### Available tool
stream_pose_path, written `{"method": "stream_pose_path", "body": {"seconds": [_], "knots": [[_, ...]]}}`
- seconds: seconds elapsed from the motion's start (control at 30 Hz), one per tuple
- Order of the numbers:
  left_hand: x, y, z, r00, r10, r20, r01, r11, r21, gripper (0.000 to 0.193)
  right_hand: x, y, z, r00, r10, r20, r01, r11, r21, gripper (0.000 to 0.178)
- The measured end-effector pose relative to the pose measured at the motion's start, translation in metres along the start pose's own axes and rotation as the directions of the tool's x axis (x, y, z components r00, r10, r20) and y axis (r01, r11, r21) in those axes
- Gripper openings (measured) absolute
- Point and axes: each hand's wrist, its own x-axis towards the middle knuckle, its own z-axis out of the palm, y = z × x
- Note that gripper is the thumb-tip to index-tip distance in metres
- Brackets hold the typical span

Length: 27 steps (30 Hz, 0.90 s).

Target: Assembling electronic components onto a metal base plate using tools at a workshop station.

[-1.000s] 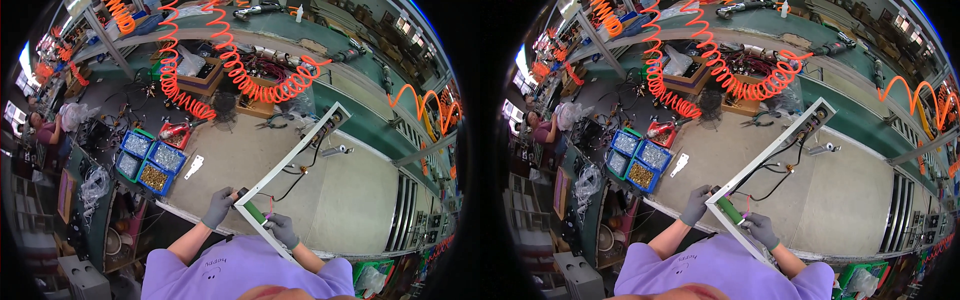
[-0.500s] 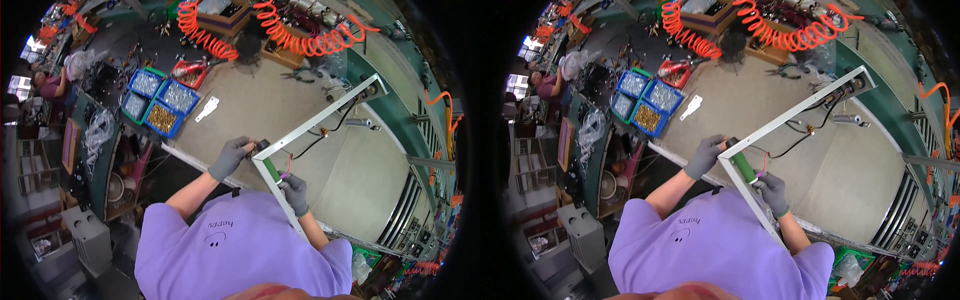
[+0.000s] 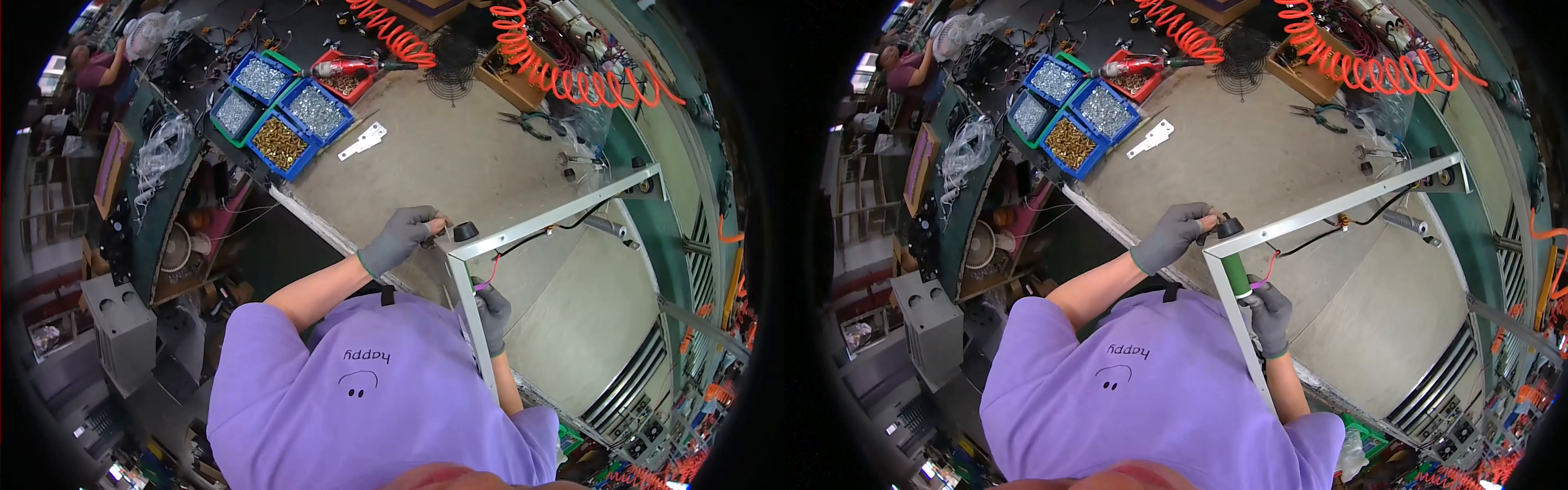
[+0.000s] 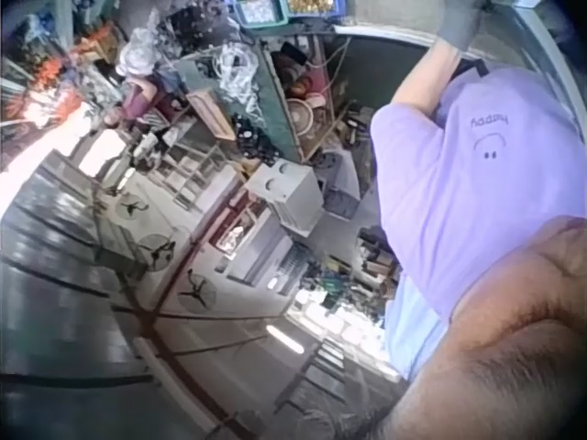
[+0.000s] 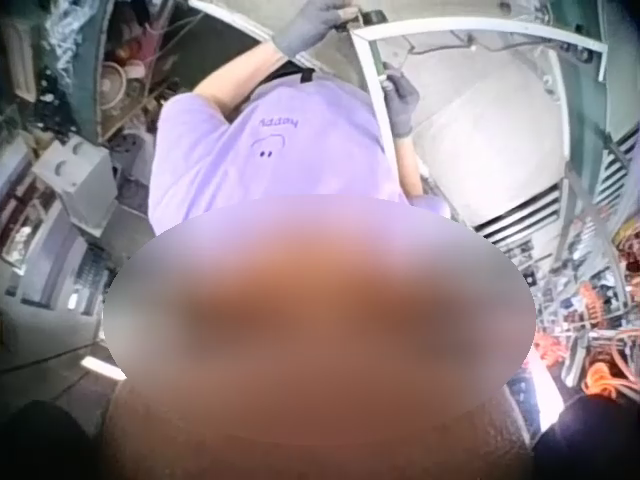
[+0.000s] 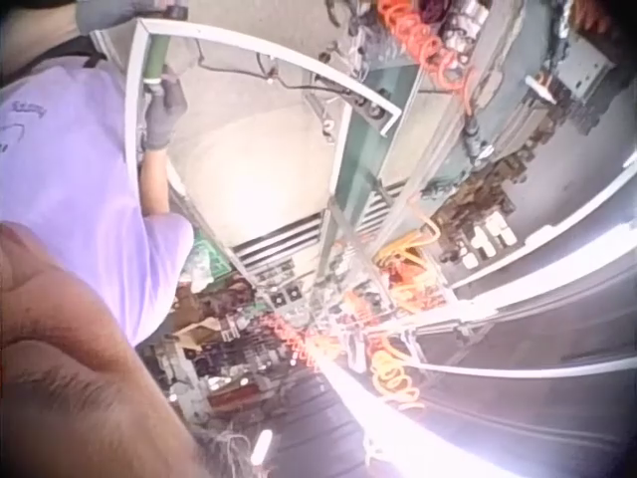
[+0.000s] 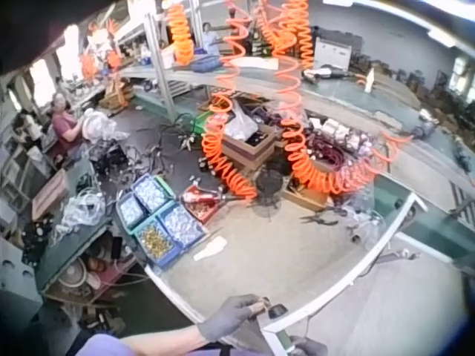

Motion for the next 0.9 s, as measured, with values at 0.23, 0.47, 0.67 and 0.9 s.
{"method": "stream_pose_path", "body": {"seconds": [0.23,0.47,0.67,0.9], "knots": [[0.006,-0.009,-0.007,0.998,-0.042,0.053,0.047,0.993,-0.113,0.027,-0.003,0.001,0.0,0.996,0.088,-0.03,-0.084,0.992,0.095,0.023],[0.006,-0.001,-0.009,0.997,-0.033,0.074,0.037,0.997,-0.062,0.027,-0.002,0.003,0.001,0.994,0.088,-0.067,-0.086,0.996,0.028,0.023],[0.005,-0.005,-0.007,0.996,-0.032,0.077,0.038,0.996,-0.077,0.028,-0.004,0.006,-0.001,0.994,0.091,-0.057,-0.09,0.996,0.015,0.024],[0.007,-0.006,-0.006,0.997,-0.057,0.05,0.06,0.996,-0.069,0.03,-0.003,0.003,0.001,0.995,0.087,-0.049,-0.08,0.988,0.129,0.025]]}}
